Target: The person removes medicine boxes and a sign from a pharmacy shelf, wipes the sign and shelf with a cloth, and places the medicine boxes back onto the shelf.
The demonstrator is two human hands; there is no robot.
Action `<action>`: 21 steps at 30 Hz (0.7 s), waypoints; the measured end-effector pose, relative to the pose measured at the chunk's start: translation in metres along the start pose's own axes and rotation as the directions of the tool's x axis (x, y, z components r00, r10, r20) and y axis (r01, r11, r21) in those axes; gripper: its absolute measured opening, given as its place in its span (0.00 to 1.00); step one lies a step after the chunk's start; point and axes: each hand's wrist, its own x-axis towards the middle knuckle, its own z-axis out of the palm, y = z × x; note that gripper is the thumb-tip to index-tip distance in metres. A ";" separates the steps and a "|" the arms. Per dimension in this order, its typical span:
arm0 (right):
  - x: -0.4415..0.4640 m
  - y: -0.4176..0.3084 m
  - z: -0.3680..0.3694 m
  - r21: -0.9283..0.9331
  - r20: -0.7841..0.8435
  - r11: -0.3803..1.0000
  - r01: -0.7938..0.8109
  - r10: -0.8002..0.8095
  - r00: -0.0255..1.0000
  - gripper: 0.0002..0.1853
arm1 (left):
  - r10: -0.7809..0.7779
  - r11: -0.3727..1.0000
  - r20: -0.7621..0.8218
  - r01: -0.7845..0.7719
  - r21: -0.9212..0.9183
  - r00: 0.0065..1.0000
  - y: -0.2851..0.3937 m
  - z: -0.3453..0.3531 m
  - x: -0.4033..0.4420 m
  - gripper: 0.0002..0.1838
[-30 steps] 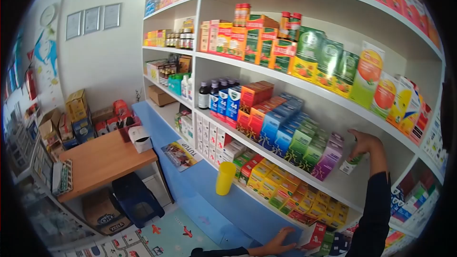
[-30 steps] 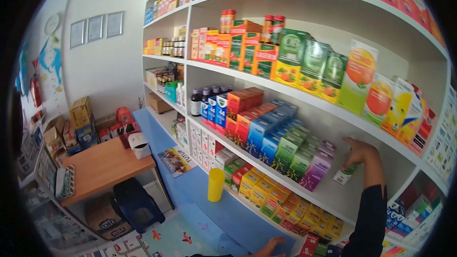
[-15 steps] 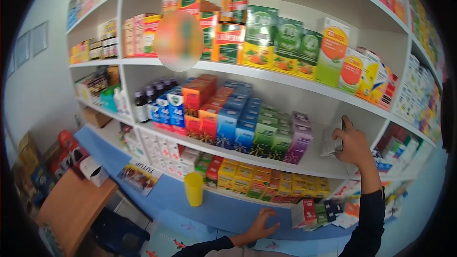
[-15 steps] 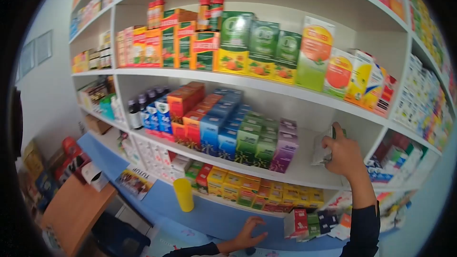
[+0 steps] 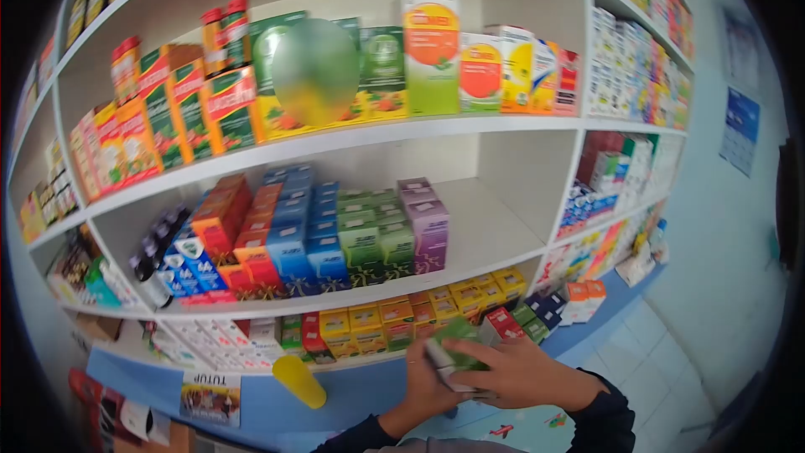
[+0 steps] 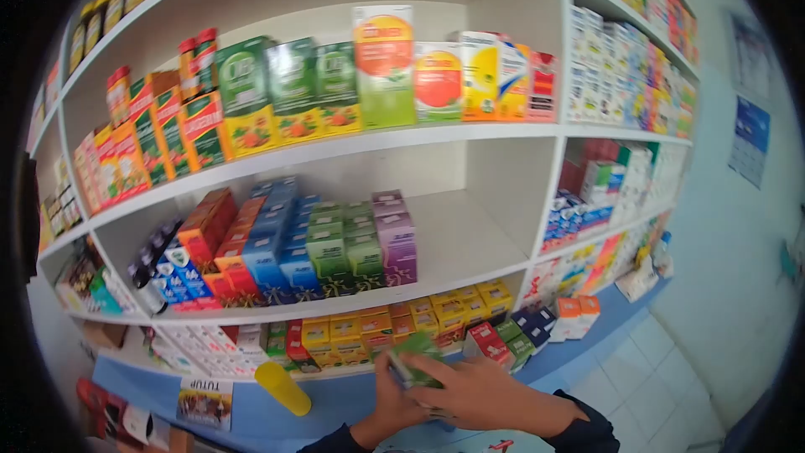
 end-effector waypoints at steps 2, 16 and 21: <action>-0.015 0.018 0.039 0.287 -0.363 0.958 0.018 0.092 0.927 0.11 | -0.020 0.980 -0.210 -0.023 -0.197 0.977 -0.030 -0.001 -0.028 0.39; 0.014 0.020 0.215 0.336 0.507 -0.887 0.318 0.454 0.733 0.27 | -0.357 0.930 0.119 0.342 0.132 0.926 -0.104 -0.007 -0.095 0.26; -0.014 0.042 0.235 0.444 0.643 -0.885 0.141 0.425 0.637 0.25 | -0.319 0.924 0.006 0.310 0.223 0.948 -0.134 0.017 -0.078 0.28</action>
